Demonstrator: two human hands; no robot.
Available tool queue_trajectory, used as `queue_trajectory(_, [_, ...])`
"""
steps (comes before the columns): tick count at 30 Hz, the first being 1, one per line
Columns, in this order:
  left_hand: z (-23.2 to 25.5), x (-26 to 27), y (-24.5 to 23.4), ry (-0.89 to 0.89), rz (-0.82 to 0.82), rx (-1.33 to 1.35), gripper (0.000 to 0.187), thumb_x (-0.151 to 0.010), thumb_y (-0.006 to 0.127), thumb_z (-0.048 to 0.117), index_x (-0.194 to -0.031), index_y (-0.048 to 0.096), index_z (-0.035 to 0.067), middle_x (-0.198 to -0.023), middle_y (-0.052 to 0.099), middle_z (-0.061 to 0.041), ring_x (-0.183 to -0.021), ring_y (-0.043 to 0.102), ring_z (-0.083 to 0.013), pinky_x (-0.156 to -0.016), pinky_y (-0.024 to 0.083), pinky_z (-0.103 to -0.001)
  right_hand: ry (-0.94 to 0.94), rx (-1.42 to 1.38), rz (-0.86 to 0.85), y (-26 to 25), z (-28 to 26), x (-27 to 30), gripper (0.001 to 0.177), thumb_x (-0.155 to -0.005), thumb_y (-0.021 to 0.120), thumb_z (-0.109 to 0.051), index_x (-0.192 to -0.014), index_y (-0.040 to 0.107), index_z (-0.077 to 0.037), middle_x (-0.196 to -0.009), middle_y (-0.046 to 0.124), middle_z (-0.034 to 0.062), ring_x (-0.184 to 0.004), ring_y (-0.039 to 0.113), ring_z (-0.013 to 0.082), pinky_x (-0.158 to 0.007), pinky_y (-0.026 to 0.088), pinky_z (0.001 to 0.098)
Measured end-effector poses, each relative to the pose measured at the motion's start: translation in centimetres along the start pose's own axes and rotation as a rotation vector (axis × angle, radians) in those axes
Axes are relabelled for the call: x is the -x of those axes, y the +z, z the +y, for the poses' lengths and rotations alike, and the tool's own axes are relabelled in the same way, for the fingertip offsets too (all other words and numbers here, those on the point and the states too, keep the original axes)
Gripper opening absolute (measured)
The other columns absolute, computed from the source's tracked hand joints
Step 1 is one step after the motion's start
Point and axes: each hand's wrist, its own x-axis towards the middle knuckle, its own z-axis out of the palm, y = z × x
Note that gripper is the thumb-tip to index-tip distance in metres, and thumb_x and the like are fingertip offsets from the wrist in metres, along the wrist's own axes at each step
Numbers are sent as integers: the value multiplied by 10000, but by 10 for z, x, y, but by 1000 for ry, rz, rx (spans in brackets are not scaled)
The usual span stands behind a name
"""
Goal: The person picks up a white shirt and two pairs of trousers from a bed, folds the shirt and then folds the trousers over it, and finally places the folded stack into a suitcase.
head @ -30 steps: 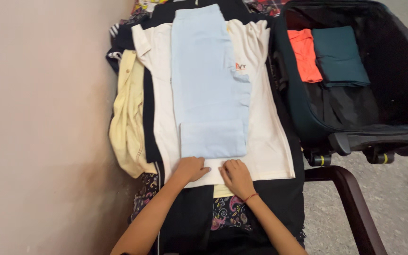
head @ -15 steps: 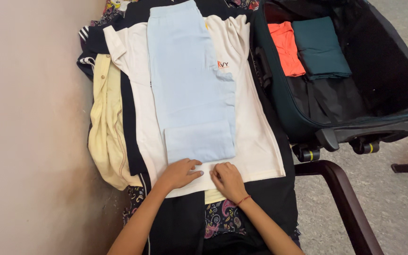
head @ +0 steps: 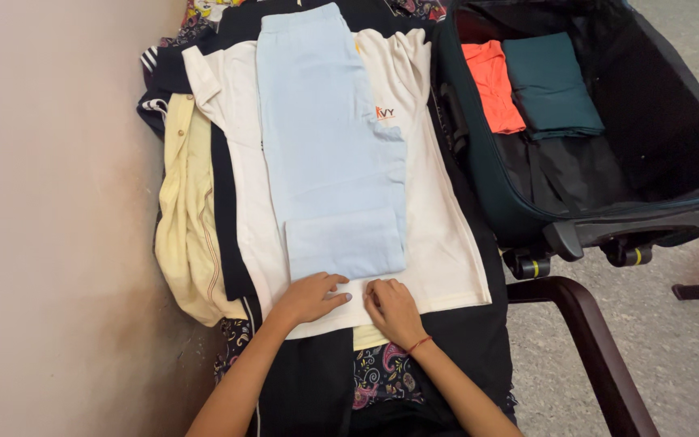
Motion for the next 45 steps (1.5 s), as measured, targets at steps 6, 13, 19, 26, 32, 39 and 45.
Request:
queue_trajectory(6, [-1, 0, 2, -4, 15, -2, 494, -922, 582, 523, -1300, 658, 213, -1089, 704, -59, -1050, 672, -245, -902, 521, -391, 37, 34, -35, 3, 1, -1, 103, -902, 663, -153, -915, 620, -59, -760, 598, 77, -783, 564, 274, -733, 452, 410])
queue_trajectory(13, [-1, -3, 0, -24, -15, 11, 508, -926, 581, 529, -1312, 655, 207, -1065, 700, -58, -1023, 673, -244, -891, 522, -385, 89, -54, -7, 2, 2, -2, 88, -827, 701, -133, -872, 655, -74, -705, 603, 57, -736, 588, 257, -697, 480, 391])
queue_trajectory(19, [5, 0, -6, -22, 17, 52, 472, -926, 611, 486, -1285, 679, 187, -1028, 732, -68, -994, 694, -254, -872, 531, -391, 170, -104, 2, 3, 5, -3, 99, -779, 751, -133, -834, 694, -73, -687, 617, 45, -671, 610, 211, -640, 507, 349])
queue_trajectory(26, [9, 5, -26, -77, 691, 62, 355, -912, 682, 399, -1171, 743, 164, -1107, 668, -97, -1026, 670, -301, -862, 542, -425, 160, -128, 22, 6, 10, -2, 87, -766, 763, -107, -830, 722, -64, -689, 636, 38, -660, 621, 176, -625, 521, 313])
queue_trajectory(32, [-1, 5, -26, -209, 700, -34, 532, -845, 751, 428, -1299, 612, 188, -1364, 453, -268, -1139, 602, -469, -848, 527, -498, 179, -131, 17, 7, 12, 0, 93, -766, 769, -110, -835, 733, -59, -683, 650, 37, -664, 626, 166, -626, 526, 306])
queue_trajectory(39, [-5, 1, -26, -347, 499, 48, 748, -862, 684, 532, -1492, 395, 251, -1481, 395, -295, -1085, 660, -466, -881, 551, -503, 164, -92, 20, 10, 14, -1, 98, -776, 759, -125, -844, 733, -60, -693, 660, 42, -686, 634, 179, -648, 530, 315])
queue_trajectory(45, [-8, 1, -27, -364, 552, 6, 952, -843, 687, 530, -1600, 236, 169, -1298, 546, -287, -988, 688, -426, -775, 559, -503, 162, -75, -16, 7, 9, -1, 89, -814, 747, -136, -865, 711, -71, -705, 634, 49, -686, 607, 207, -644, 503, 355])
